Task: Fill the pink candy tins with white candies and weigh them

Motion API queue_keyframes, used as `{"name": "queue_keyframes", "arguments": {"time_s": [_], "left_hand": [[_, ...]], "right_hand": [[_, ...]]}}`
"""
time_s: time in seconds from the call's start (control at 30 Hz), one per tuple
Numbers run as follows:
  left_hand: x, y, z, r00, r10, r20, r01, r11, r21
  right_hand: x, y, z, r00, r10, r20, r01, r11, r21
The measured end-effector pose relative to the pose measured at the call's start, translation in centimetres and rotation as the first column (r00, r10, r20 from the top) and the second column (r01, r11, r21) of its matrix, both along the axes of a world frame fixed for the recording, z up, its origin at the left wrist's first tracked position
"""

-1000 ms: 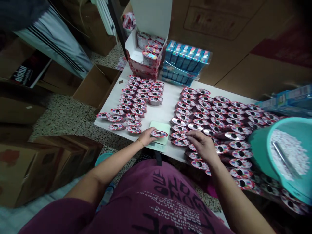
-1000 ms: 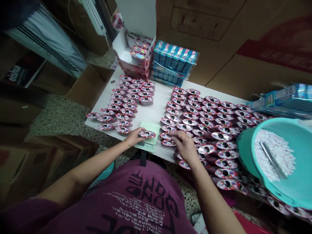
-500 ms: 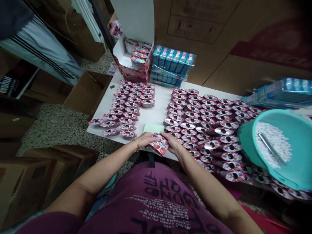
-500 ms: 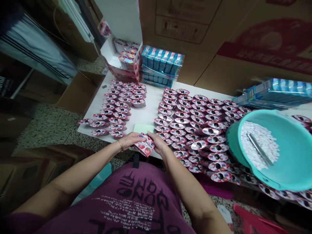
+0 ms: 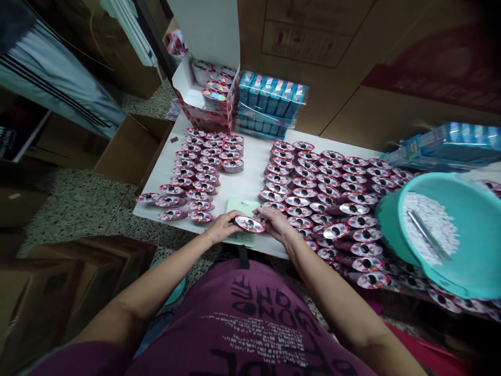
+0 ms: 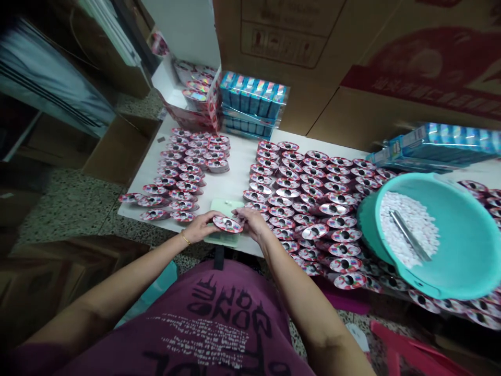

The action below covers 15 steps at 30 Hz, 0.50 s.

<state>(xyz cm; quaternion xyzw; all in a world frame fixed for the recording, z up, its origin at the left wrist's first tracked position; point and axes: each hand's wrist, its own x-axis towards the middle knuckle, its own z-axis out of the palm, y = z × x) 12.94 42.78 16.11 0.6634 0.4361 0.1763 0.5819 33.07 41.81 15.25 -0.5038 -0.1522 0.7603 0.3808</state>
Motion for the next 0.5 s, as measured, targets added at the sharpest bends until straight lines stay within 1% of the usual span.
{"name": "queue_keyframes", "arguments": {"time_s": [0.07,0.17,0.23,0.3,0.37,0.4,0.43,0.47,0.5], "left_hand": [[-0.2,0.1,-1.4,1.0,0.007,-0.023,-0.006,0.999,0.041],[-1.0,0.1,-3.8,0.995,0.057,-0.081,-0.05,0.996,0.08],[-1.5,-0.1,-5.0,0.991,0.075,-0.114,-0.062,0.991,0.117],[-2.1,-0.2,-5.3,0.99,0.049,-0.135,-0.023,0.981,0.191],[-2.8,-0.2,-4.7,0.985,0.038,-0.171,0.015,0.955,0.297],[-3.3,0.0,-4.2,0.977,0.061,-0.204,0.015,0.937,0.35],[-3.8,0.2,-3.6,0.963,0.101,-0.251,0.008,0.916,0.401],[-4.4,0.6,-2.9,0.939,0.148,-0.309,0.006,0.895,0.446],[-4.9,1.1,-2.3,0.908,0.191,-0.372,0.014,0.875,0.484]], "right_hand": [[-0.3,0.5,-0.2,0.999,0.018,0.028,-0.018,1.0,0.016],[-0.6,1.0,0.0,0.998,-0.048,0.052,0.045,0.998,0.046],[0.0,1.0,1.0,0.993,-0.103,0.065,0.098,0.992,0.077],[1.9,0.8,2.7,0.985,-0.136,0.109,0.124,0.987,0.106],[5.5,0.3,4.9,0.957,-0.175,0.23,0.144,0.979,0.146],[8.1,-0.1,6.0,0.923,-0.201,0.329,0.149,0.973,0.177],[11.0,-0.6,6.9,0.859,-0.248,0.448,0.163,0.962,0.221],[14.3,-1.2,7.7,0.76,-0.307,0.573,0.168,0.944,0.283],[17.6,-1.8,8.3,0.623,-0.337,0.706,0.113,0.932,0.345]]}}
